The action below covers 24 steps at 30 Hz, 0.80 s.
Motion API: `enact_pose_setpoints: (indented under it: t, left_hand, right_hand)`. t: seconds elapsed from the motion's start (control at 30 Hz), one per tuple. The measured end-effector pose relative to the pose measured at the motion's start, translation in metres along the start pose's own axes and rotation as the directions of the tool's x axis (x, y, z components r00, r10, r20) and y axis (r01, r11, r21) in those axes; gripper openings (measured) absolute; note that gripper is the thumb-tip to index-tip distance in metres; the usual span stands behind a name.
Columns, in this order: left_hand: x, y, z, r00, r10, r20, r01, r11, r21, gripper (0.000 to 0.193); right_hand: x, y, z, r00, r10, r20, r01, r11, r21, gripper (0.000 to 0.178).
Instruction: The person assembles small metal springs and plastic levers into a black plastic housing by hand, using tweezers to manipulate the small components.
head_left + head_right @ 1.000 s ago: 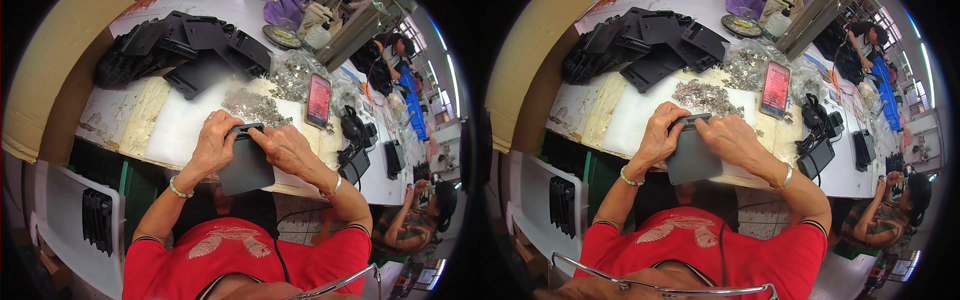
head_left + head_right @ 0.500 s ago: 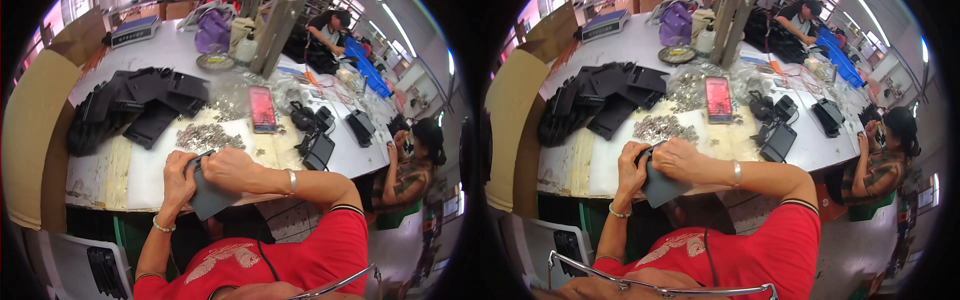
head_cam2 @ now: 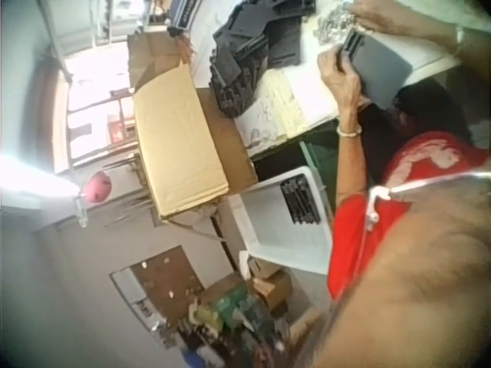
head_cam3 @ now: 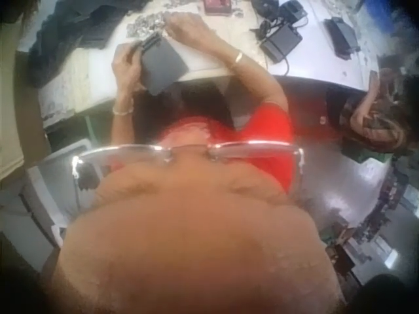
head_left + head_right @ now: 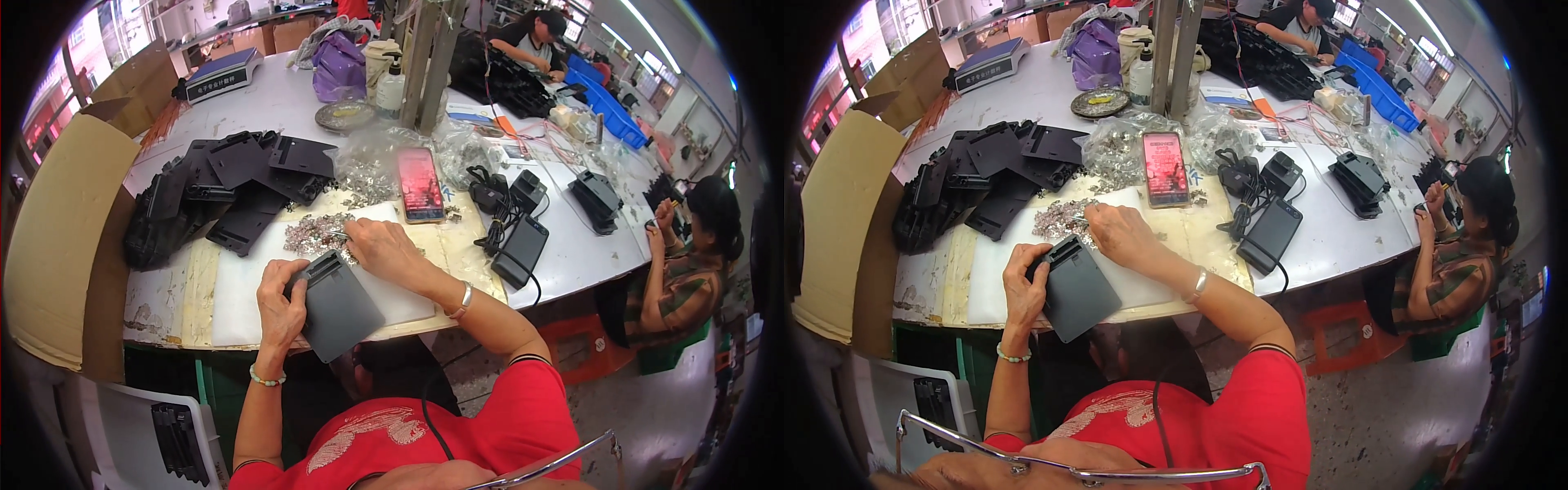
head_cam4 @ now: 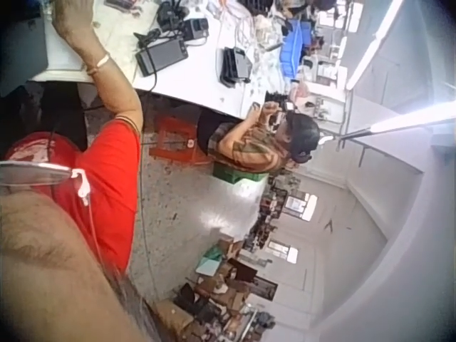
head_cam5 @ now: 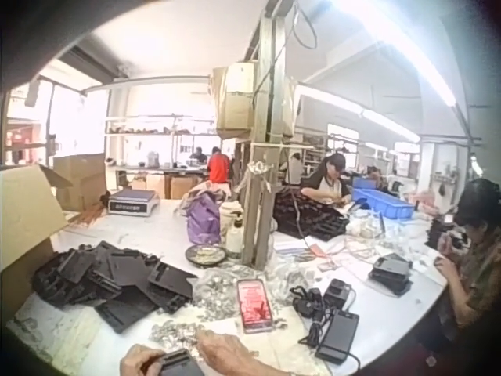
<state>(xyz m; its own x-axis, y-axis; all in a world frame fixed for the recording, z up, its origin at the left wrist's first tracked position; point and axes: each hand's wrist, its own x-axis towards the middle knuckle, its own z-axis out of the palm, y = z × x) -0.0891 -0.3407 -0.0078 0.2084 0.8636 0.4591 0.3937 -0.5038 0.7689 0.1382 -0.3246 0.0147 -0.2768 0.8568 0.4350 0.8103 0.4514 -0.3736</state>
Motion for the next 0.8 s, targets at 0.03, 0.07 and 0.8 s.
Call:
enact_pose_setpoints:
  t: [0.03,0.07,0.8]
  left_hand:
    - [0.000,0.001,0.000,1.000,-0.023,-0.004,0.023,1.000,-0.002,0.026]
    - [-0.001,0.001,0.000,1.000,-0.024,-0.002,0.024,1.000,0.004,0.026]
    - [-0.002,0.002,0.001,1.000,0.000,-0.003,0.000,0.999,0.043,0.027]
  right_hand:
    - [-0.001,0.002,0.003,1.000,0.001,-0.002,-0.001,1.000,0.007,0.016]
    - [-0.001,0.003,0.007,1.000,0.022,0.007,-0.022,1.000,-0.012,0.015]
    - [-0.006,0.005,0.001,1.000,-0.026,0.006,0.026,0.997,-0.068,0.011]
